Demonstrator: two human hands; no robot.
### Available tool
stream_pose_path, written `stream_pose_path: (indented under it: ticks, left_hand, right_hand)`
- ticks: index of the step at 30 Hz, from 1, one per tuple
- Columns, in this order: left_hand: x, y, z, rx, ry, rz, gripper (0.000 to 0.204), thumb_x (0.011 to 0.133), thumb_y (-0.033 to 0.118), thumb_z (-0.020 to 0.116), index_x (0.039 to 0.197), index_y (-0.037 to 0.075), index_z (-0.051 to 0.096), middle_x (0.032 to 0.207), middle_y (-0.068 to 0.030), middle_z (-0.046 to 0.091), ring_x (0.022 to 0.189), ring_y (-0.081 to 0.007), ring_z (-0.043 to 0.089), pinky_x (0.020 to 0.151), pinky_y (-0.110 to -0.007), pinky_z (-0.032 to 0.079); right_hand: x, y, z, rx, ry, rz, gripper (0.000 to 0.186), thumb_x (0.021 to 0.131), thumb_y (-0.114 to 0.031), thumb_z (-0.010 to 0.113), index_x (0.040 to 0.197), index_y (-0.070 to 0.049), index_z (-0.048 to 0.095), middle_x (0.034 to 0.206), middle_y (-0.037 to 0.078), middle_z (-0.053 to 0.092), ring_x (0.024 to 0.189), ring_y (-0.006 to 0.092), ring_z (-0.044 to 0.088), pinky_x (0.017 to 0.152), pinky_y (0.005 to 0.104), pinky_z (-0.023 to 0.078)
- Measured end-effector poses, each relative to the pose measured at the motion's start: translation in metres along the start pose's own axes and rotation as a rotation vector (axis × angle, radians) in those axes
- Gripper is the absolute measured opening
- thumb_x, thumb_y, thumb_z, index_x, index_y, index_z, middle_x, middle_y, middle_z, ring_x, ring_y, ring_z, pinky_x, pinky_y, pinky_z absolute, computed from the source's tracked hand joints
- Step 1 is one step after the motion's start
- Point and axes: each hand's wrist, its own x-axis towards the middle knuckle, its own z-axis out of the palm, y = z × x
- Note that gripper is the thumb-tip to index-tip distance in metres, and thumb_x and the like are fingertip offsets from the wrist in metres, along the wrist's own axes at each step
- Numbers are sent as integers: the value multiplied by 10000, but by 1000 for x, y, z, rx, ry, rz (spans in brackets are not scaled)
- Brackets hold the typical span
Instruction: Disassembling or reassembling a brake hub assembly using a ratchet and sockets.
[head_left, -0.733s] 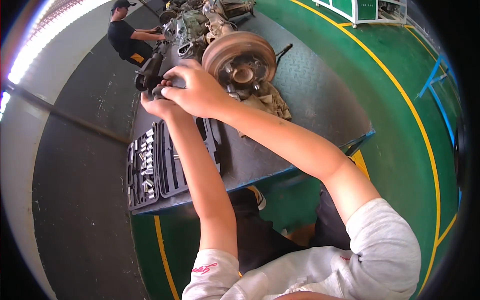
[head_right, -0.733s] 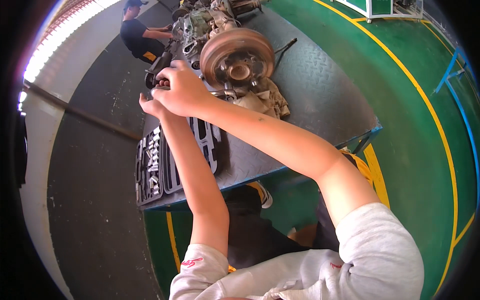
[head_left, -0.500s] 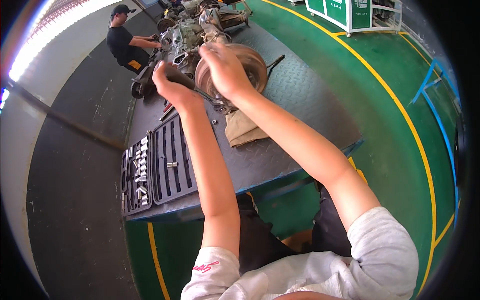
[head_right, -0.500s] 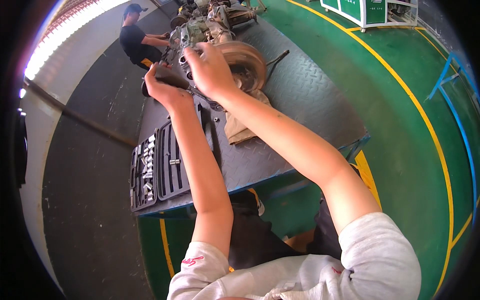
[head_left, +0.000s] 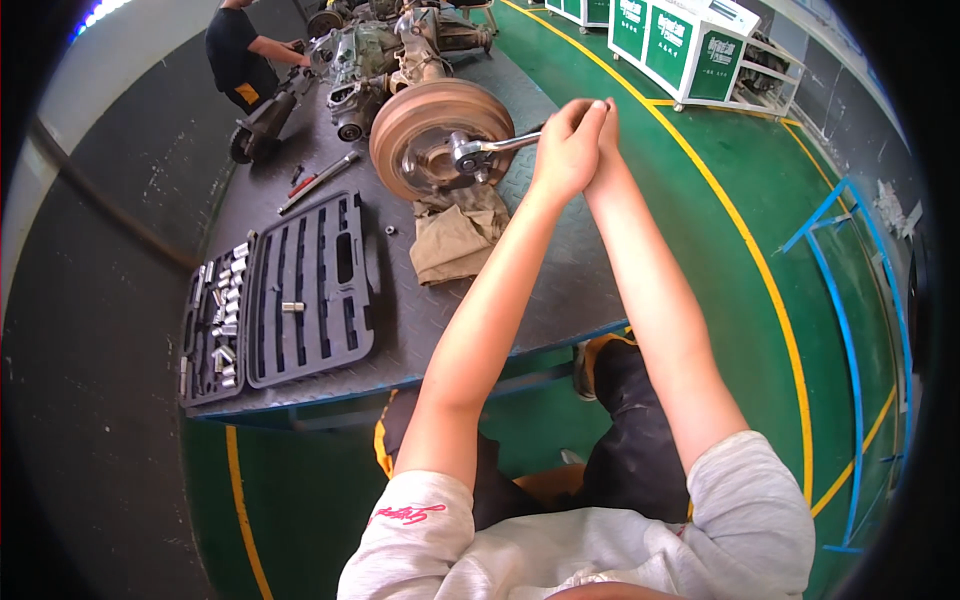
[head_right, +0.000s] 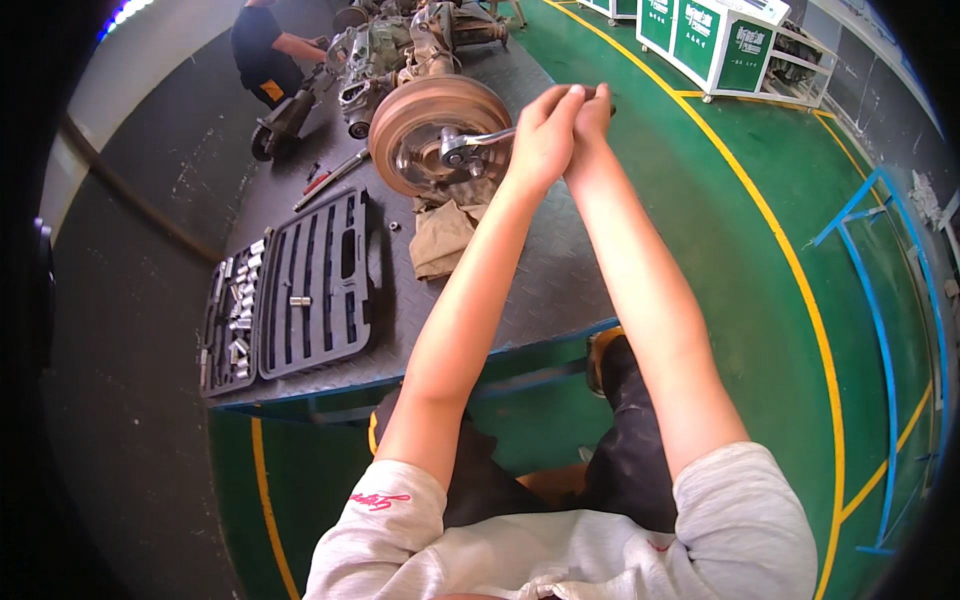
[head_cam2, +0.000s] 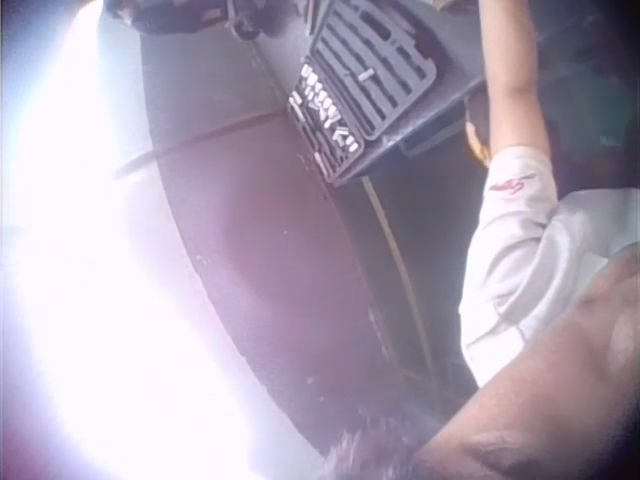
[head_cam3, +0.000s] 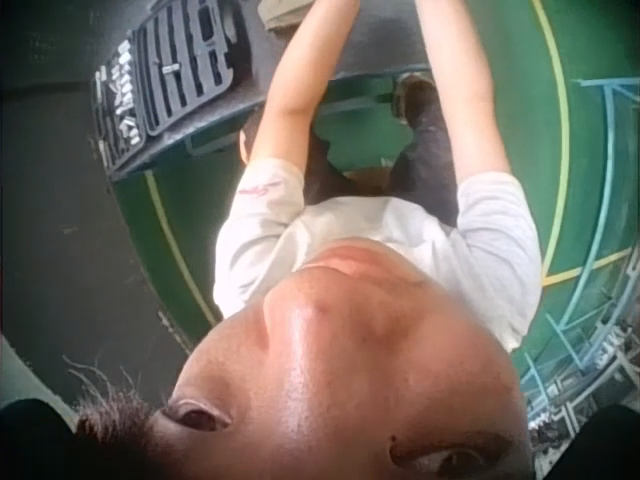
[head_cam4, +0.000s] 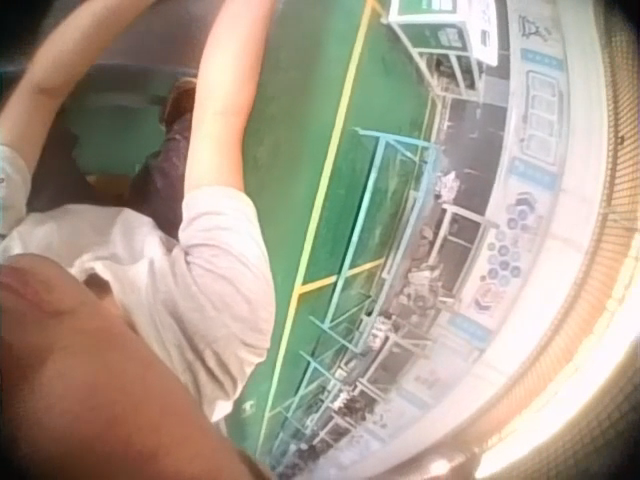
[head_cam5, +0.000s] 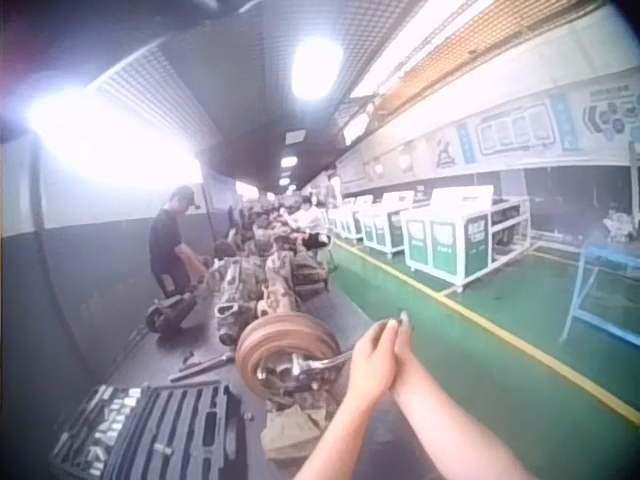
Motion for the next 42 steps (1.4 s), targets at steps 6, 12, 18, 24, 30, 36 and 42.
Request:
stream_pose_path:
  ticks: [6,12,18,24,30,36,42]
  left_hand:
    - [-2,31,-33,105,298,338,479,1017,357,455,1282,-39,506,1198,-253,608,1101,-335,598,979,-380,436]
    - [-13,45,-138,-370,421,189,581,1040,476,351,1344,-4,471,1323,-161,552,1259,-296,488,1105,-409,336]
    - [-31,50,-227,-890,757,-157,653,1004,554,299,1281,4,519,1280,-158,569,1239,-296,507,1068,-426,394]
    - [-9,54,-187,-671,704,19,641,975,515,245,1277,39,549,1217,-163,625,1162,-359,564,1023,-476,448]
    - [0,58,-120,-446,695,9,588,970,610,378,1105,72,574,995,-69,611,948,-216,582,897,-371,451]
    - [14,8,-67,62,86,-108,773,973,652,357,1365,1,496,1303,-151,584,1269,-258,498,1108,-388,320]
    - [4,-44,-37,1070,-260,-208,894,957,662,298,1459,-75,367,1513,-288,351,1470,-361,250,1206,-408,182]
  right_hand:
    - [-7,-10,51,-131,-93,-297,342,947,-328,585,1064,-14,515,878,117,669,696,191,659,614,317,513]
    - [-59,72,121,-928,-529,-869,686,942,-541,549,1206,91,533,1174,259,627,1143,411,576,1011,444,439]
    - [-109,153,145,-1494,-738,-641,780,947,-647,441,1346,13,554,1434,292,460,1410,424,351,1163,424,279]
    - [-88,107,138,-1012,-476,-952,545,867,-487,658,1019,37,649,1076,207,645,1015,362,619,859,421,501]
    - [-70,54,98,-704,-342,-691,524,953,-482,571,1001,33,654,998,202,692,973,301,668,845,399,487]
    - [-30,25,58,21,-192,169,640,1015,-555,339,1120,-6,651,1044,152,694,1029,256,632,940,399,466]
    - [-20,32,4,118,129,236,503,973,-464,401,1057,-14,608,978,145,670,943,266,628,895,404,476]
